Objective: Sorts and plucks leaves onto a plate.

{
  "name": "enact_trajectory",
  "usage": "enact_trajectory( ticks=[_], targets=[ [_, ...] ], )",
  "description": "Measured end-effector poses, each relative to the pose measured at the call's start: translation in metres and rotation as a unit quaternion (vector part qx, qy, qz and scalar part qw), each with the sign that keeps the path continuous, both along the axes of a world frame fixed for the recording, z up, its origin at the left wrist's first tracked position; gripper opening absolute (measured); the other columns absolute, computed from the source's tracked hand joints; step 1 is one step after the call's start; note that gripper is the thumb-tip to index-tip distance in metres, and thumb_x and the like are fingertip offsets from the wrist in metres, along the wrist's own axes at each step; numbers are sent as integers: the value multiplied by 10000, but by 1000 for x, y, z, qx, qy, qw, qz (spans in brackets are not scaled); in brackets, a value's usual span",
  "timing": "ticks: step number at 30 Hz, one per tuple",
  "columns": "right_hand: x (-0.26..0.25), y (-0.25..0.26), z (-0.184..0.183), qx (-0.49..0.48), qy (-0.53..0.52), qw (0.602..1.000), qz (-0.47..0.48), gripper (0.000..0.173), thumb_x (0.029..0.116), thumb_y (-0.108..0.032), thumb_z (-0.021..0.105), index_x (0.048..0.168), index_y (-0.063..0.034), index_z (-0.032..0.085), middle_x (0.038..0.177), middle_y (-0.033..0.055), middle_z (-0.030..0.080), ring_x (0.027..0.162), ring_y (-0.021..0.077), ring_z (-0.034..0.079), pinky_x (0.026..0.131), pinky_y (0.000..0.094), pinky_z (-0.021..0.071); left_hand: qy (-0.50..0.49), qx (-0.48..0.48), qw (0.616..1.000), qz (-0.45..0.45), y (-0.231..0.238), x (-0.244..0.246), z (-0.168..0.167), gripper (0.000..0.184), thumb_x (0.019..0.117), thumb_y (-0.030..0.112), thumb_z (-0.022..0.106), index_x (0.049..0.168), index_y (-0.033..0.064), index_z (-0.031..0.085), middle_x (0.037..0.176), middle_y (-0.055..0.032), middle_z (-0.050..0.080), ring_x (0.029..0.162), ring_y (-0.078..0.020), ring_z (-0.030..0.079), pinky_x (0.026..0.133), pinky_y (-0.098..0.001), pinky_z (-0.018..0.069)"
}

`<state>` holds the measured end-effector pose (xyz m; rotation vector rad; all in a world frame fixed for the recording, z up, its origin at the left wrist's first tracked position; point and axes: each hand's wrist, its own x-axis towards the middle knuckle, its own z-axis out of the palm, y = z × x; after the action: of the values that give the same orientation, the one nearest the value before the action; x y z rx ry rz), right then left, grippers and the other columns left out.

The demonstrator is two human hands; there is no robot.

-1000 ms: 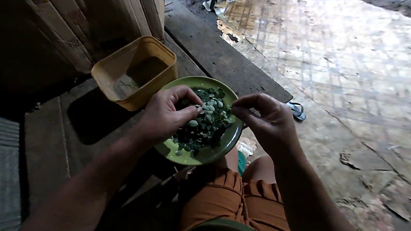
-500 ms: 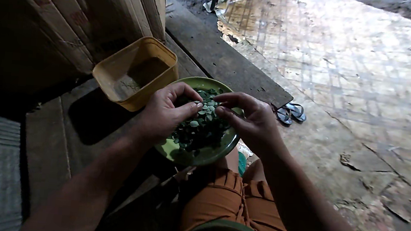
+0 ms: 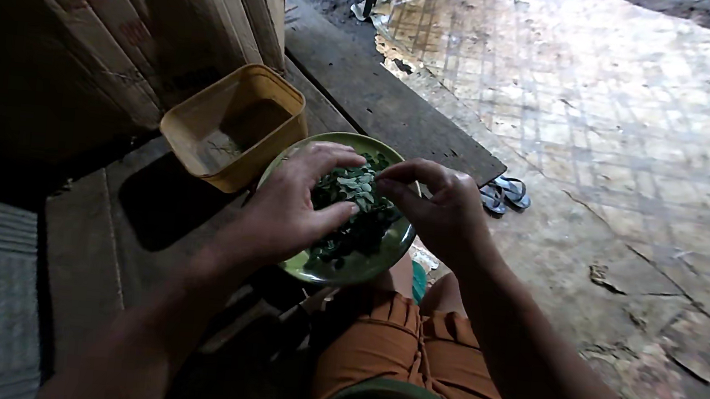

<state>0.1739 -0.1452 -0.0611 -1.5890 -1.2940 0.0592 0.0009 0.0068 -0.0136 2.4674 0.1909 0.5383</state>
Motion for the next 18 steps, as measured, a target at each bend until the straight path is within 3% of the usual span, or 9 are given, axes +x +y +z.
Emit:
enact_trajectory(
  ticks=[3, 6, 10, 14, 18],
  targets=[
    [-12, 4, 7, 1, -30, 1000, -1, 110, 943, -155, 696, 1014, -108, 765, 946, -19, 747, 910, 42, 686, 903, 285, 537, -27, 71, 997, 26, -6, 2, -8, 281, 952, 253, 694, 1199, 125, 731, 1121, -7, 728, 1091, -131, 657, 1012, -441, 475],
    [-15, 6, 8, 0, -23, 1000, 15, 141, 951, -168, 698, 1063, -129, 773, 976, -34, 748, 937, 51, 674, 963, 332, 494, -42, 102, 992, 56, -5, 3, -12, 140, 989, 219, 652, 1014, 119, 747, 937, 10, 737, 901, -90, 692, 877, -371, 549],
    [-9, 6, 8, -3, -10, 999, 42, 184, 967, -155, 682, 1137, -121, 746, 1000, -36, 747, 920, 15, 687, 925, 261, 552, -43, 97, 992, 65, 1, 1, -9, 123, 984, 202, 659, 991, 116, 748, 934, 12, 738, 885, -70, 686, 854, -331, 543],
    [-8, 6, 7, -1, -3, 999, 46, 196, 956, -139, 692, 1147, -125, 734, 1021, -40, 748, 936, 47, 688, 991, 381, 512, -49, 111, 990, 67, 4, 0, -6, 126, 978, 191, 660, 977, 101, 749, 914, -1, 739, 873, -72, 687, 862, -331, 532],
    [-3, 4, 10, -27, -13, 999, 30, 294, 959, -151, 693, 1251, -112, 689, 1019, -29, 756, 925, 53, 701, 1045, 428, 480, -50, 143, 980, 129, 20, -6, 8, 165, 998, 183, 641, 1026, 64, 752, 966, -74, 743, 905, -161, 702, 849, -399, 554]
  ],
)
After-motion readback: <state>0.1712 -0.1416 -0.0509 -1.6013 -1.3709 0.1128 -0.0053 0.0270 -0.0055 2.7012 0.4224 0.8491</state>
